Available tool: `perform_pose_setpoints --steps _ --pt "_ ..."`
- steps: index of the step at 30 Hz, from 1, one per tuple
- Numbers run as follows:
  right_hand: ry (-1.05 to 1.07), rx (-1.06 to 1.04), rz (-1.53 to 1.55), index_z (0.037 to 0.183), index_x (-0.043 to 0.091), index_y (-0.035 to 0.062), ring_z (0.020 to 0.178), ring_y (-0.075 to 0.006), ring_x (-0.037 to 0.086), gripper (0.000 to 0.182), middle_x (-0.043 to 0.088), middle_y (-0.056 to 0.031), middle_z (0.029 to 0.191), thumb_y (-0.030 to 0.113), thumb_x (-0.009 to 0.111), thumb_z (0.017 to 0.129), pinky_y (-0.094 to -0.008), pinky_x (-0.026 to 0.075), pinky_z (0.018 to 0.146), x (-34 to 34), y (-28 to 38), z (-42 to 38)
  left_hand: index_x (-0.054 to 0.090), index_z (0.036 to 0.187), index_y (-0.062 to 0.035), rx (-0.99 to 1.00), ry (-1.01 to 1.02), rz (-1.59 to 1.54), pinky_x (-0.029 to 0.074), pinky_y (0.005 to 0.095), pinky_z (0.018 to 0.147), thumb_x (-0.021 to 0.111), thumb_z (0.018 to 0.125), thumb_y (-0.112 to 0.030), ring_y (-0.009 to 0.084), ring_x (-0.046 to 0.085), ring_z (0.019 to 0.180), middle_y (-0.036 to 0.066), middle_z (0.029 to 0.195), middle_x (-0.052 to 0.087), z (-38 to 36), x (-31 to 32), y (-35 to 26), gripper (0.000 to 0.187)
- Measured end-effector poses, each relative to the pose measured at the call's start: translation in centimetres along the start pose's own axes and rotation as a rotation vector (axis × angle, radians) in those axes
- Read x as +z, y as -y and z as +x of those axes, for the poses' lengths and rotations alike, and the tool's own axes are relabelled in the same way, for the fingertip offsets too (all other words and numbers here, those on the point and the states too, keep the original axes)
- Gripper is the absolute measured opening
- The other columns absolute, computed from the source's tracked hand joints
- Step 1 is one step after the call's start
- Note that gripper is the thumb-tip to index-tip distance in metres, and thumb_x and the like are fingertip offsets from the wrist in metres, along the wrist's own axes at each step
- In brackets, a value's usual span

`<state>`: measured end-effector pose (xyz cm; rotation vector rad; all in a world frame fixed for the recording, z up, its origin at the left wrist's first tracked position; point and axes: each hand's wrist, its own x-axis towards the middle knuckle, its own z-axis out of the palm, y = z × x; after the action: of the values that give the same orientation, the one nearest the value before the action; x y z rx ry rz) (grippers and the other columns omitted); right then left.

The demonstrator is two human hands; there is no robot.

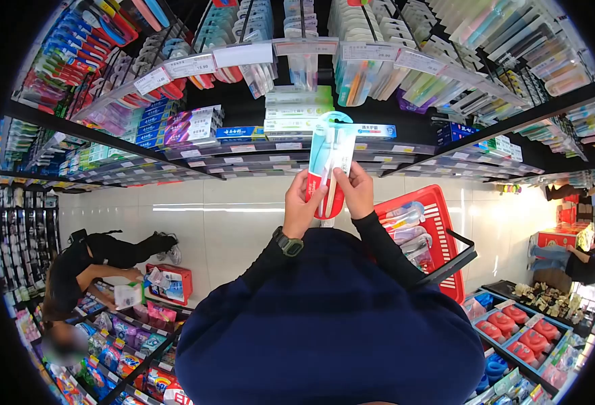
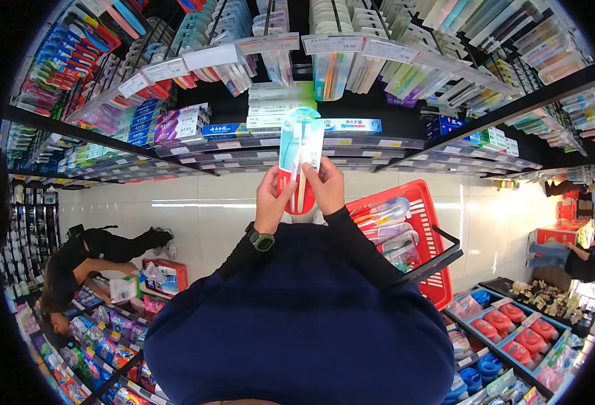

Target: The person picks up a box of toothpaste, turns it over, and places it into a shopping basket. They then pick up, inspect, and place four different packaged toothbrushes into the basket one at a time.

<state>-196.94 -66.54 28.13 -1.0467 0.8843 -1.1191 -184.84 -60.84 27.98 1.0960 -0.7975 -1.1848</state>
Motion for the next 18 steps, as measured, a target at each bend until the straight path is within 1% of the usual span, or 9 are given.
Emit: perform_pose_setpoints --steps 1,3,4,6,10,13,15,16,18 --pt "-0.015 0.014 -0.012 0.108 0.056 -0.0041 0.087 -0.0075 0.058 0.021 0.063 -0.0054 0.097 0.006 0.057 0.089 -0.0219 0.047 0.076 -0.2 0.0 0.1 0.043 0.124 0.0023 -0.004 0.001 0.002 0.046 0.0258 0.086 0.058 0.089 -0.009 0.0122 0.057 0.098 0.009 0.109 0.059 -0.1 0.0 -0.1 0.040" --pt "-0.020 0.032 -0.007 0.109 0.055 -0.0045 0.087 -0.0083 0.059 0.023 0.064 -0.0069 0.098 0.006 0.058 0.089 -0.0221 0.048 0.075 -0.5 -0.4 0.2 0.050 0.117 0.0016 -0.113 -0.020 -0.068 0.045 0.0226 0.077 0.054 0.092 -0.012 0.0075 0.057 0.089 0.006 0.101 0.062 -0.3 -0.2 -0.3 0.029" --pt "-0.019 0.034 0.006 0.109 0.055 -0.0043 0.087 -0.0084 0.059 0.023 0.064 -0.0070 0.099 0.006 0.059 0.089 -0.0221 0.048 0.075 -0.6 -0.5 0.2 0.050 0.117 0.0016 -0.116 -0.016 -0.066 0.045 0.0226 0.077 0.054 0.092 -0.012 0.0075 0.057 0.089 0.006 0.101 0.062 -0.3 -0.3 -0.1 0.029" --pt "-0.021 0.037 0.019 0.109 0.055 -0.0042 0.087 -0.0085 0.060 0.023 0.064 -0.0071 0.099 0.006 0.059 0.089 -0.0221 0.048 0.075 -0.6 -0.6 0.1 0.056 0.110 0.0004 -0.133 -0.004 -0.006 0.043 0.0198 0.070 0.050 0.094 -0.014 0.0040 0.055 0.080 0.002 0.091 0.063 -0.4 -0.9 0.6 0.022" --pt "0.019 0.059 0.008 0.105 0.055 -0.0030 0.086 -0.0083 0.059 0.021 0.063 -0.0065 0.097 0.009 0.060 0.088 -0.0224 0.048 0.075 -0.7 -0.7 -0.1 0.058 0.106 0.0002 -0.161 0.023 -0.004 0.043 0.0189 0.069 0.051 0.094 -0.014 0.0031 0.054 0.075 0.000 0.086 0.062 0.2 -1.7 0.9 0.020" --pt "0.019 0.064 -0.004 0.101 0.055 -0.0009 0.082 -0.0083 0.059 0.020 0.063 -0.0049 0.092 0.011 0.062 0.087 -0.0218 0.048 0.072 -0.5 -0.8 -0.2 0.058 0.105 0.0001 -0.130 -0.020 0.012 0.042 0.0186 0.065 0.052 0.093 -0.013 0.0028 0.053 0.072 -0.001 0.084 0.061 1.3 -1.5 -0.1 0.019" --pt "-0.060 -0.017 -0.153 0.101 0.054 0.0008 0.083 -0.0097 0.057 0.023 0.061 -0.0041 0.090 0.011 0.065 0.084 -0.0232 0.047 0.072 -0.4 -1.1 -0.2 0.058 0.104 -0.0001 -0.103 0.021 0.109 0.041 0.0184 0.061 0.053 0.092 -0.012 0.0023 0.051 0.068 -0.001 0.083 0.061 2.3 -2.1 -0.2 0.017" --pt "-0.164 -0.098 -0.274 0.106 0.051 0.0028 0.090 -0.0101 0.055 0.028 0.058 -0.0028 0.097 0.009 0.065 0.083 -0.0240 0.046 0.075 0.0 -0.5 -0.3 0.059 0.104 -0.0004 -0.075 0.014 0.139 0.039 0.0181 0.058 0.054 0.092 -0.011 0.0019 0.050 0.065 -0.002 0.081 0.060 3.0 -2.2 0.2 0.017" --pt "-0.312 -0.287 -0.358 0.105 0.050 0.0026 0.091 -0.0122 0.054 0.026 0.056 -0.0047 0.098 0.005 0.063 0.082 -0.0263 0.044 0.081 0.2 0.4 -0.1 0.057 0.102 -0.0017 -0.132 0.045 0.107 0.041 0.0186 0.057 0.053 0.092 -0.013 0.0023 0.052 0.063 -0.001 0.079 0.062 4.4 -2.8 1.5 0.015"
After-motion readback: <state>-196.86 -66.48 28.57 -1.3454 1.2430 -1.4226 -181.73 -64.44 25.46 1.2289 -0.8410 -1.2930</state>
